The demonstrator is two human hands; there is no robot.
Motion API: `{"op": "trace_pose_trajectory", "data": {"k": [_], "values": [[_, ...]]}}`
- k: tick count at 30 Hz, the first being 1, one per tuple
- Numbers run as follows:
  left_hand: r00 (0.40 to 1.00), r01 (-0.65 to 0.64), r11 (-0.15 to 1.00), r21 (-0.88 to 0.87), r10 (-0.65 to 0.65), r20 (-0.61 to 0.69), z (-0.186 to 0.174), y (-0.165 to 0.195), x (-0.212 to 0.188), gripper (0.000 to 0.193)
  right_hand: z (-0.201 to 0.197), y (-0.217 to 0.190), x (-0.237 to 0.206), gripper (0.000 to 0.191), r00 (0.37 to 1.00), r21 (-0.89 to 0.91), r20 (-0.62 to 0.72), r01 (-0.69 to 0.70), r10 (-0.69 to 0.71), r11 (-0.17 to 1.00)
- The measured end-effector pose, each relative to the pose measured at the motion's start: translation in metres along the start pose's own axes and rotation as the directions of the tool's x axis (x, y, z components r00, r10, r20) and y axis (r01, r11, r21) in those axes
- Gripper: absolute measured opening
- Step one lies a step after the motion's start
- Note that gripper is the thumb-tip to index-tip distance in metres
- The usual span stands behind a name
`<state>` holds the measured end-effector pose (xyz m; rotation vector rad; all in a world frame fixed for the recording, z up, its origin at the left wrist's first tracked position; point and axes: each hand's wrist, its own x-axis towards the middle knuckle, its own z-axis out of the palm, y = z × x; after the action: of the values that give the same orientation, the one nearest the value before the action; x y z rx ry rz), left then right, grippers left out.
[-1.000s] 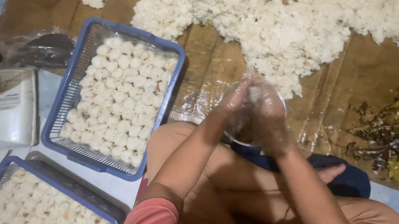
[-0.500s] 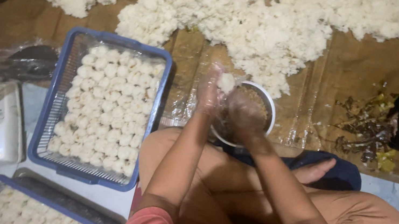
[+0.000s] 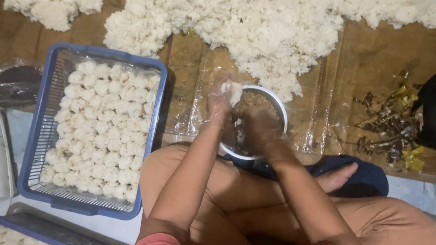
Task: The person sits on the floor and shapes portions of a white puffed rice mixture into round balls by hand, dipping their gloved hands in a bowl of liquid between balls, and places the finished balls into blue plastic trays. At one point they handle a plastic bag, appearing to cover a tray.
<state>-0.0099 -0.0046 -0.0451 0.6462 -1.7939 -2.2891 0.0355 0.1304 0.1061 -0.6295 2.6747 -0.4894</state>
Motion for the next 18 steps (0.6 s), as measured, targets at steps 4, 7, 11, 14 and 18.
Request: {"op": "trace_pose_trajectory", "data": {"k": [4,7,11,14,18], "values": [[0.981,0.155,0.915,-0.372,-0.098,0.166,0.014,0.028,-0.017,0.044,-0.029,-0.005,-0.008,0.016,0.945,0.182,-0.325,0.026,0.035,0.983],[0.952,0.304,0.874,-0.379,-0.268,0.146,0.015,0.06,-0.038,0.035,-0.039,-0.009,-0.009,0.025,0.731,-0.053,-0.595,0.378,-0.333,0.924],[0.967,0.229,0.953,-0.197,-0.2,0.157,0.014,0.082,-0.052,0.037,-0.048,-0.022,-0.008,0.029,0.726,-0.075,-0.614,0.338,-0.311,0.938],[0.967,0.226,0.941,-0.253,-0.186,0.172,0.016,0.073,-0.044,0.04,-0.062,-0.038,-0.009,0.018,0.907,0.648,-0.397,0.168,0.141,0.743],[0.989,0.088,0.978,-0.191,-0.062,0.138,0.007,0.042,-0.027,0.034,-0.088,-0.037,-0.035,0.022,0.967,0.888,-0.215,0.134,0.139,0.441]]}}
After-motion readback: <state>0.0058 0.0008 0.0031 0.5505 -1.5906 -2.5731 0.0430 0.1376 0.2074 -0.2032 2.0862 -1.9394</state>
